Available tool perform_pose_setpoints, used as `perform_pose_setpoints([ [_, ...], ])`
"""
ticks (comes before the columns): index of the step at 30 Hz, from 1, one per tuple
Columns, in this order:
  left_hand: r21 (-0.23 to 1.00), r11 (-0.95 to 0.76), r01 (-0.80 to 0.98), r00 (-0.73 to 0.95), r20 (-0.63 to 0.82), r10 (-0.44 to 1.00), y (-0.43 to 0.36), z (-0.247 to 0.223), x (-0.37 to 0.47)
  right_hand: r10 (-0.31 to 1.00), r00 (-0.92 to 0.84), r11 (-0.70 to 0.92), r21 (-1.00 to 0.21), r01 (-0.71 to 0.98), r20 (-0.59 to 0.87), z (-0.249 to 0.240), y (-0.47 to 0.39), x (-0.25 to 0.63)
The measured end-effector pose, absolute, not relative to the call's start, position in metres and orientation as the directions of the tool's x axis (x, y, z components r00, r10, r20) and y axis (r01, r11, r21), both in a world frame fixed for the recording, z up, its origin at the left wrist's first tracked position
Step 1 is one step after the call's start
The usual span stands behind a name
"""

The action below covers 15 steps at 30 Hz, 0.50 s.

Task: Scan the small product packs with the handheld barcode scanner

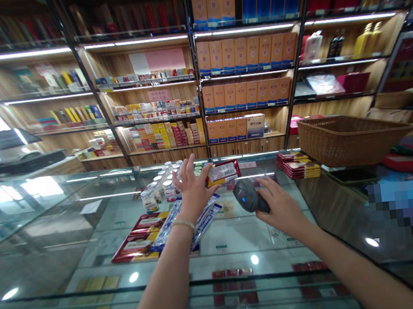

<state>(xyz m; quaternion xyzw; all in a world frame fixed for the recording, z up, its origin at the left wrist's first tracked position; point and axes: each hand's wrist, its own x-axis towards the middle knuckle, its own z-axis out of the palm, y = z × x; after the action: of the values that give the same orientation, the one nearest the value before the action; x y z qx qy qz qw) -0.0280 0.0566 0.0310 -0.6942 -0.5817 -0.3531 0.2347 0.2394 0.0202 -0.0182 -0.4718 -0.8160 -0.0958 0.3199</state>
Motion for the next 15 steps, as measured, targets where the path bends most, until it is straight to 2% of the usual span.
perform_pose_setpoints([
  [5,0.086,-0.222,0.971,0.078,0.768,0.635,0.057,0.03,-0.028,0.7,-0.393,0.514,-0.038,0.857,0.596,-0.021,0.017,0.232],
  [15,0.077,-0.224,0.971,0.085,0.769,0.634,0.059,0.029,-0.029,0.724,-0.459,0.538,-0.006,0.843,0.514,-0.026,0.015,0.226],
])
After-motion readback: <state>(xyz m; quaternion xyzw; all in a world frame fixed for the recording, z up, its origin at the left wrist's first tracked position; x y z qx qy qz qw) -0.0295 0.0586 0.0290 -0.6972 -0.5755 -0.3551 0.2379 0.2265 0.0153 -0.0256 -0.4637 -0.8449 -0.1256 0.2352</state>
